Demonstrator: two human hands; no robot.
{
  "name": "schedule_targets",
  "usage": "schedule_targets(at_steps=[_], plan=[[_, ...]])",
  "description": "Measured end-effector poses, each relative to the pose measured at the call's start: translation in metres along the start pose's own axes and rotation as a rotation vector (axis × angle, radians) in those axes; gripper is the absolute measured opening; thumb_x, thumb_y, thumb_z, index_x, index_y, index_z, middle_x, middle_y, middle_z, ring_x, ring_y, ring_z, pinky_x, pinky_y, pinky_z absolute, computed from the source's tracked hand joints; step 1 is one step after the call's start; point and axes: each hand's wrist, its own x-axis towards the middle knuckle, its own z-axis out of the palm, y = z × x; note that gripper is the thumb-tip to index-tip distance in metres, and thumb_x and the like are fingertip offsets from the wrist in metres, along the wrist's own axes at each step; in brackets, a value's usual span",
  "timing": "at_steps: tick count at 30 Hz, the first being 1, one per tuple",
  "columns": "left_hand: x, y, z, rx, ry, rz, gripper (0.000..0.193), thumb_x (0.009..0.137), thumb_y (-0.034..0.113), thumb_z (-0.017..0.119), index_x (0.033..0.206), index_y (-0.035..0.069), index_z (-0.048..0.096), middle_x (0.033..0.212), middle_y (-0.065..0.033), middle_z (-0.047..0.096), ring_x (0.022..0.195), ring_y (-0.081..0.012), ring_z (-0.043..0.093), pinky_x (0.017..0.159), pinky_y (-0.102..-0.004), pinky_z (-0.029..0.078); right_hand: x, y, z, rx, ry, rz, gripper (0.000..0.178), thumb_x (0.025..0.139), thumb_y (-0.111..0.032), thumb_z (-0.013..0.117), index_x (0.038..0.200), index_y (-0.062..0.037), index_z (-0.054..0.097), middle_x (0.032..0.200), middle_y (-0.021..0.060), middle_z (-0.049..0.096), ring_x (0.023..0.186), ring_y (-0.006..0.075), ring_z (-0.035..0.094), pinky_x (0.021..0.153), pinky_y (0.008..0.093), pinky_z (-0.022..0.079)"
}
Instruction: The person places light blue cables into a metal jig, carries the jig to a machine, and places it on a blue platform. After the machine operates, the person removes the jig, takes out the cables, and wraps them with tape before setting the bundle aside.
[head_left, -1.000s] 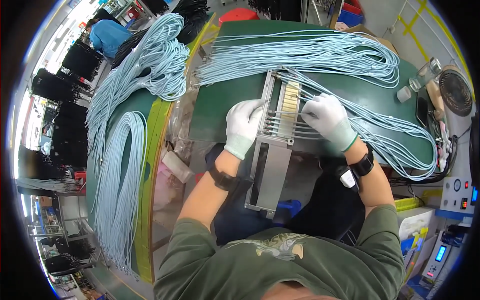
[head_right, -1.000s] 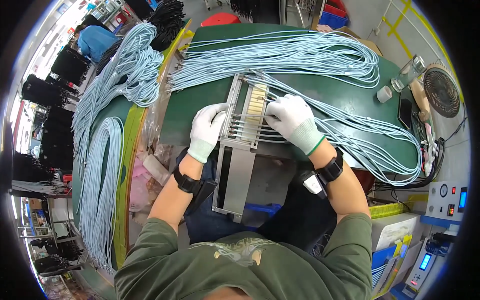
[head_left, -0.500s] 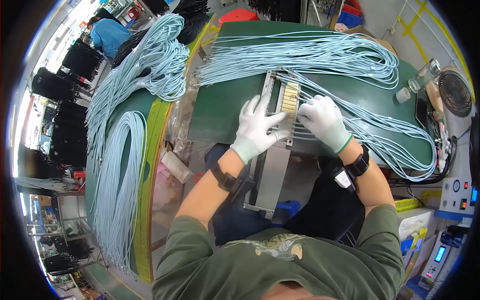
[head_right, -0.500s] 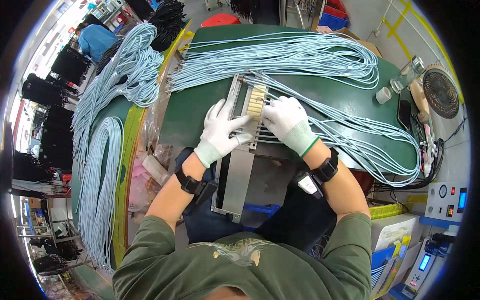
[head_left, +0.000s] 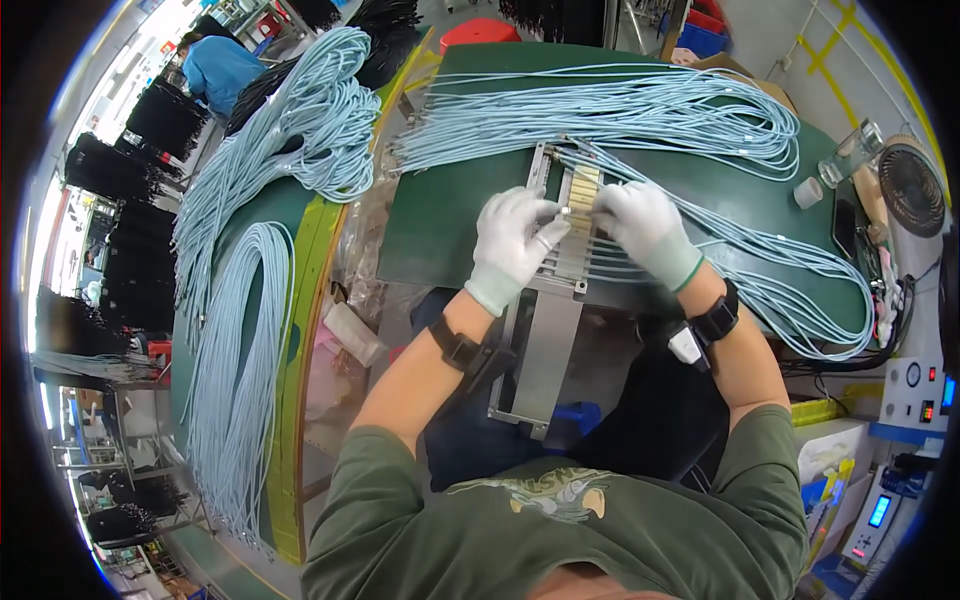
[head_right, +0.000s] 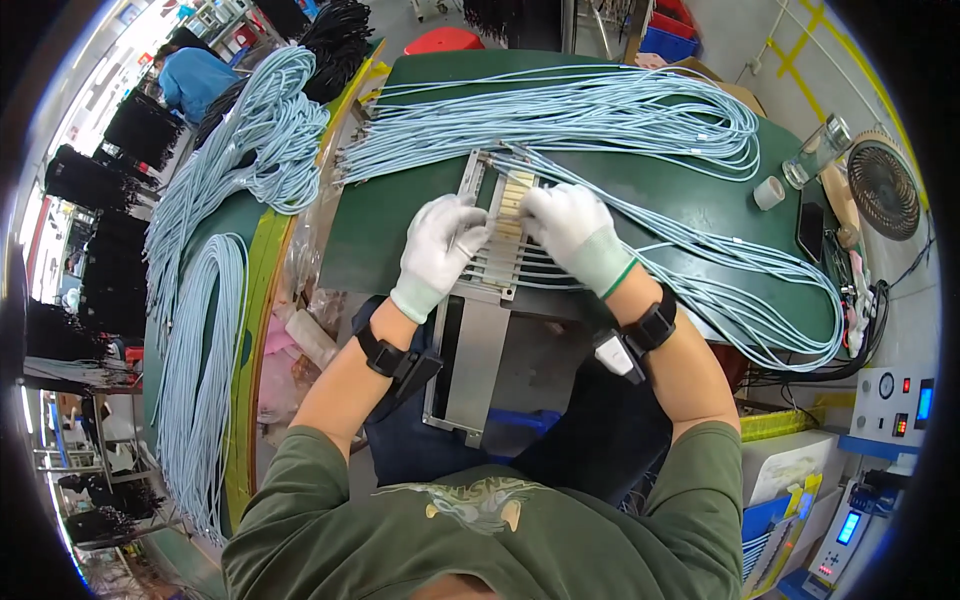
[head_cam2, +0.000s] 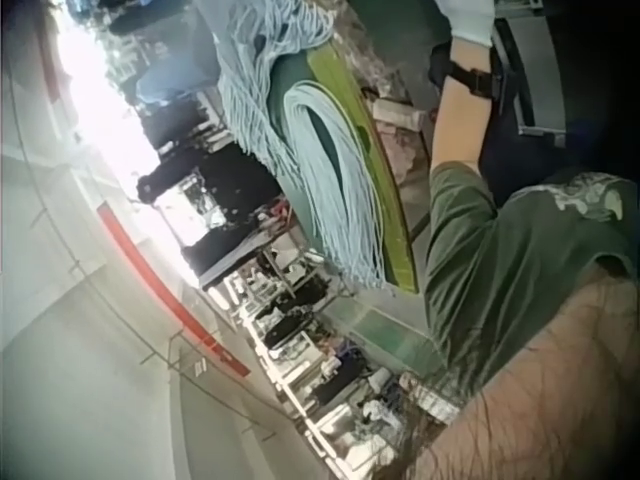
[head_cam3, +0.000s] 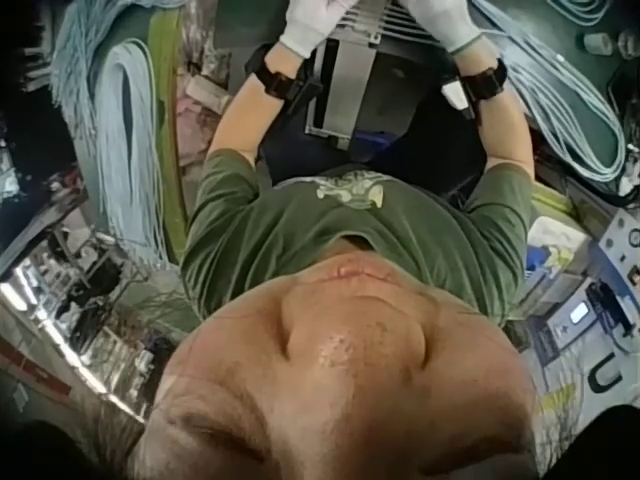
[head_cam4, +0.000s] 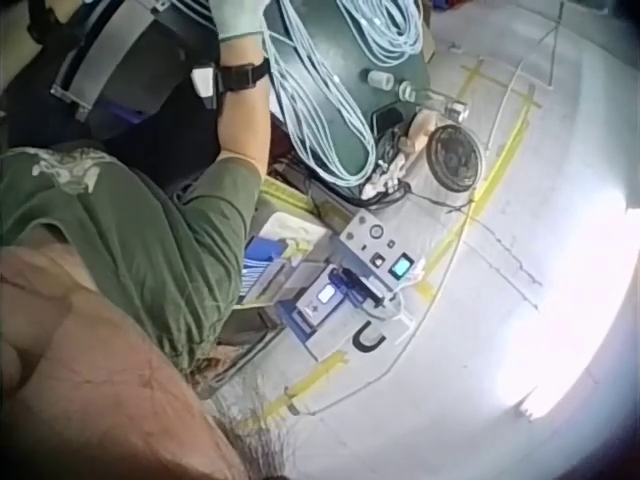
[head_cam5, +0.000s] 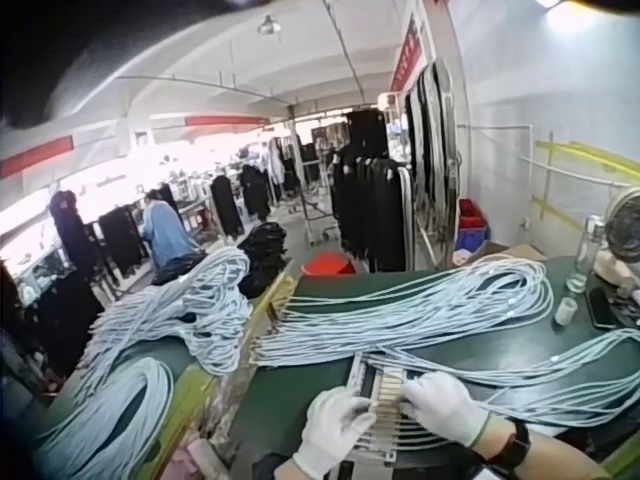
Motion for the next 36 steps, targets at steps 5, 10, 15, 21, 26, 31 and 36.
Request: schedule_targets(at_steps=[5, 10, 15, 21, 26, 31, 36], plan=[[0.004, -0.002, -0.008, -0.116, -0.038, -0.015, 0.012, 0.084, 0.017, 0.074, 0.089, 0.006, 0.073, 0.112, -0.0122, 0.069, 0.113, -0.0312, 0.058, 0.098, -0.0395, 0.045, 0.004, -0.038, -0.002, 0.239, 0.006, -0.016, 0.014, 0.081, -0.015, 0.074, 0.09, -0.0081, 0.067, 0.08, 0.0112, 0.066, 0.078, 0.0328, 0.063, 0.071, 0.0402, 0.05], [0.006, -0.019, -0.023, -0.034, 0.068, -0.003, 0.012, 0.083, 0.016, 0.074, 0.089, 0.005, 0.072, 0.11, -0.0107, 0.07, 0.111, -0.0296, 0.059, 0.097, -0.0391, 0.045, -0.004, -0.012, -0.011, 0.431, -0.158, 0.214, 0.014, 0.081, -0.014, 0.074, 0.093, -0.0074, 0.07, 0.083, 0.0107, 0.067, 0.079, 0.0324, 0.063, 0.072, 0.0398, 0.05], [0.004, -0.021, -0.021, 0.014, 0.072, -0.093, 0.013, 0.085, 0.015, 0.072, 0.092, 0.004, 0.074, 0.105, -0.011, 0.071, 0.108, -0.029, 0.061, 0.095, -0.0386, 0.047, -0.004, -0.006, -0.016, 0.383, -0.191, 0.226, 0.009, 0.081, -0.015, 0.073, 0.087, -0.0086, 0.07, 0.082, 0.0079, 0.067, 0.081, 0.0316, 0.061, 0.074, 0.0404, 0.049], [0.004, -0.023, -0.019, -0.048, 0.039, -0.278, 0.016, 0.088, 0.015, 0.068, 0.098, 0.004, 0.074, 0.102, -0.0125, 0.072, 0.104, -0.0293, 0.064, 0.094, -0.0387, 0.048, -0.002, -0.001, -0.02, -0.012, -0.103, 0.021, 0.004, 0.078, -0.012, 0.071, 0.079, -0.0107, 0.068, 0.078, 0.0046, 0.065, 0.083, 0.0295, 0.059, 0.075, 0.0398, 0.047], [0.0, -0.021, -0.018, 0.013, 0.003, -0.249, 0.02, 0.09, 0.017, 0.066, 0.103, 0.004, 0.073, 0.102, -0.012, 0.072, 0.103, -0.0289, 0.065, 0.093, -0.0384, 0.049, -0.005, 0.0, -0.02, -0.121, -0.08, -0.001, 0.005, 0.076, -0.011, 0.071, 0.075, -0.0121, 0.066, 0.076, 0.0034, 0.063, 0.083, 0.0284, 0.059, 0.075, 0.039, 0.046], [0.0, -0.026, -0.016, -0.05, -0.046, -0.283, 0.025, 0.089, 0.024, 0.068, 0.109, 0.011, 0.075, 0.117, -0.0142, 0.069, 0.111, -0.0337, 0.061, 0.098, -0.0408, 0.047, -0.004, -0.006, -0.018, -0.105, -0.075, -0.018, 0.006, 0.077, -0.013, 0.071, 0.075, -0.012, 0.065, 0.076, 0.0036, 0.062, 0.083, 0.0288, 0.059, 0.074, 0.0394, 0.046], [0.004, -0.004, 0.001, 0.235, -0.1, 0.061, 0.028, 0.086, 0.03, 0.072, 0.113, 0.022, 0.076, 0.136, -0.0169, 0.058, 0.123, -0.0412, 0.052, 0.107, -0.0465, 0.041, -0.005, 0.002, -0.012, -0.065, -0.16, -0.001, 0.007, 0.077, -0.016, 0.072, 0.077, -0.0119, 0.066, 0.077, 0.0052, 0.062, 0.084, 0.0291, 0.059, 0.074, 0.0413, 0.047]])
